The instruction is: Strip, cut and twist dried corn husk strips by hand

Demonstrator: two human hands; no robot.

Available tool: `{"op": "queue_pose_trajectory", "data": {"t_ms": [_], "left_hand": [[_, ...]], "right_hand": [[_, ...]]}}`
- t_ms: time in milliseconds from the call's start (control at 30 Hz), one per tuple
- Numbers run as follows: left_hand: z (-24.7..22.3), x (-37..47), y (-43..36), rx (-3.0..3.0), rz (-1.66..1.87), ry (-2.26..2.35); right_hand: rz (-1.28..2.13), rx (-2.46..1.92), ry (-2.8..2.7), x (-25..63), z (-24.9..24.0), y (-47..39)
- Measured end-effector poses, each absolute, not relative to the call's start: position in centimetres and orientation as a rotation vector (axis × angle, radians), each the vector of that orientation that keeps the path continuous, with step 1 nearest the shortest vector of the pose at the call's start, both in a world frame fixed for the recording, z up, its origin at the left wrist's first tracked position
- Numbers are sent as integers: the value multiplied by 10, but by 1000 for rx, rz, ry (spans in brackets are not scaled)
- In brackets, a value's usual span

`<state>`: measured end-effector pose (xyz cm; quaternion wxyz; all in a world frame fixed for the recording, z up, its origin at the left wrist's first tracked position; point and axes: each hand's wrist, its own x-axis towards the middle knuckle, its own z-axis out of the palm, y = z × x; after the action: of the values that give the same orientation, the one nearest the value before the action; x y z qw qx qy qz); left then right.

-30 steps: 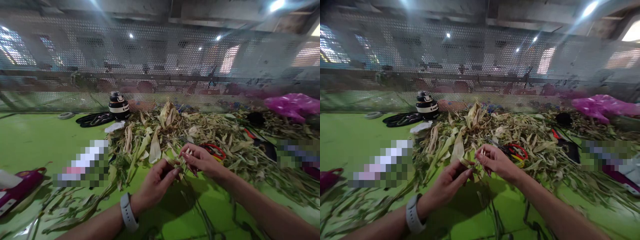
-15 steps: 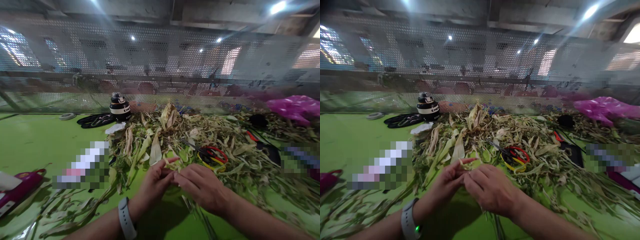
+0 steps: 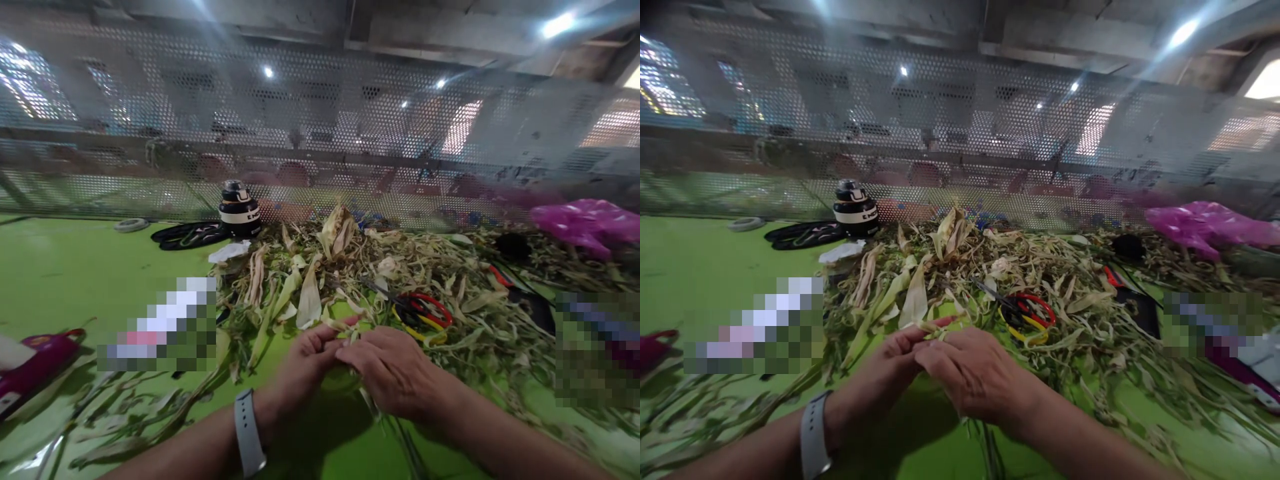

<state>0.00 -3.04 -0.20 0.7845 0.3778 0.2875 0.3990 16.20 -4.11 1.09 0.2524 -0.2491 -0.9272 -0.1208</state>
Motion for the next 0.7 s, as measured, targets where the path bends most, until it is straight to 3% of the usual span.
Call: {"op": "queue_pose_trajectory", "data": {"t_ms": [233,700], "left_hand": [[-6,2,-31,738,828,478],[-13,4,-30,567,845,640]], "right_hand": [[-192,-740,-2604,163,21,-40],[-453,-662,-2745,158,9,-42]]}}
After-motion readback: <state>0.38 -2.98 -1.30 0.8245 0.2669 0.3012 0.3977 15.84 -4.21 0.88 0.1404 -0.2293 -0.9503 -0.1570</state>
